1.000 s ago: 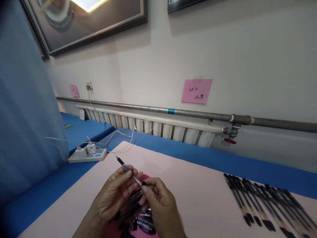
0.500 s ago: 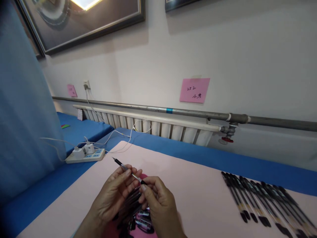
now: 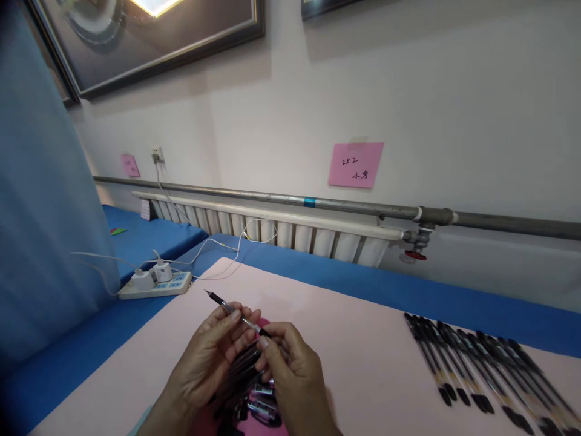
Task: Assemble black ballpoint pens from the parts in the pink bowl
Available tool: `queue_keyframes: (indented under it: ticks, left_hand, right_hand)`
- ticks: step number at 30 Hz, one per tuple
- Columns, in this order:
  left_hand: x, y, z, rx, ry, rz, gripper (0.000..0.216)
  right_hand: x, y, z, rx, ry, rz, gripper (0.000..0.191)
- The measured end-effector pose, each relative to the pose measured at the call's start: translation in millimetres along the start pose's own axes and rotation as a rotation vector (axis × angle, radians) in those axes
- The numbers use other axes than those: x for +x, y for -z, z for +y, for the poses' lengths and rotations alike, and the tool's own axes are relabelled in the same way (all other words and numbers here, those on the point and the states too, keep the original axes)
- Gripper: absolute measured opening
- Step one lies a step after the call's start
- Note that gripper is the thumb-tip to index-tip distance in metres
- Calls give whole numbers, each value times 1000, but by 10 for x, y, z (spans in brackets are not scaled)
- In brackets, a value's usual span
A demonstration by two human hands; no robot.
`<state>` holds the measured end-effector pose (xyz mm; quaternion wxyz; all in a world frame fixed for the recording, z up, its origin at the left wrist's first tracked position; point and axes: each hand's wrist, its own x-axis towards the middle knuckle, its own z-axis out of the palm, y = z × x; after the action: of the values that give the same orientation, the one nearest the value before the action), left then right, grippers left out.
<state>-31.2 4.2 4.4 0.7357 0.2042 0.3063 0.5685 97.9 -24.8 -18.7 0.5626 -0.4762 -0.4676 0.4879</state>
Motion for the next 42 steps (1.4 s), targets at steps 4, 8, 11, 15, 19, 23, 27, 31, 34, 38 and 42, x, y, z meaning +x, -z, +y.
queue_keyframes:
  ticks: [4,8,11,15,19,23,27,31,34,38,42]
  left_hand:
    - [-3,-9,4,-8,1,3,14]
    - [-7,-7,0,-9,2,-4,13]
    - [-7,-2,-5,-10,1,2,13]
    - [0,0,-3,-9,-4,-3,14]
    - [1,3,-5,4,1,-1,14]
    - [-2,9,-24,-1,4,-7,13]
    - [-4,3,-39,2,2,0,14]
    - [-10,-7,-55,18,18,-28,19]
    - [-8,0,-77,56,30,-41,22]
    - [8,29,-105,89,8,-39,23]
    - [24,55,-124,111,-7,-44,23]
  right_hand:
    - [-10,-5,-7,0,1,1,30]
    - [-15,-14,-21,3,-4,15,29]
    - [-15,-14,-22,-1,-8,23,29]
    - [-15,-5,-17,-12,-7,20,29]
    - [-13,-2,-25,-32,-2,4,28]
    - [-14,-4,-22,-26,6,3,29]
    - [-24,2,-19,-46,23,6,28]
    - [-36,13,-37,-107,71,27,25]
    - [-31,18,-42,-136,82,38,23]
    - [-3,33,-21,-146,67,25,24]
    - [11,56,-11,-254,92,2,26]
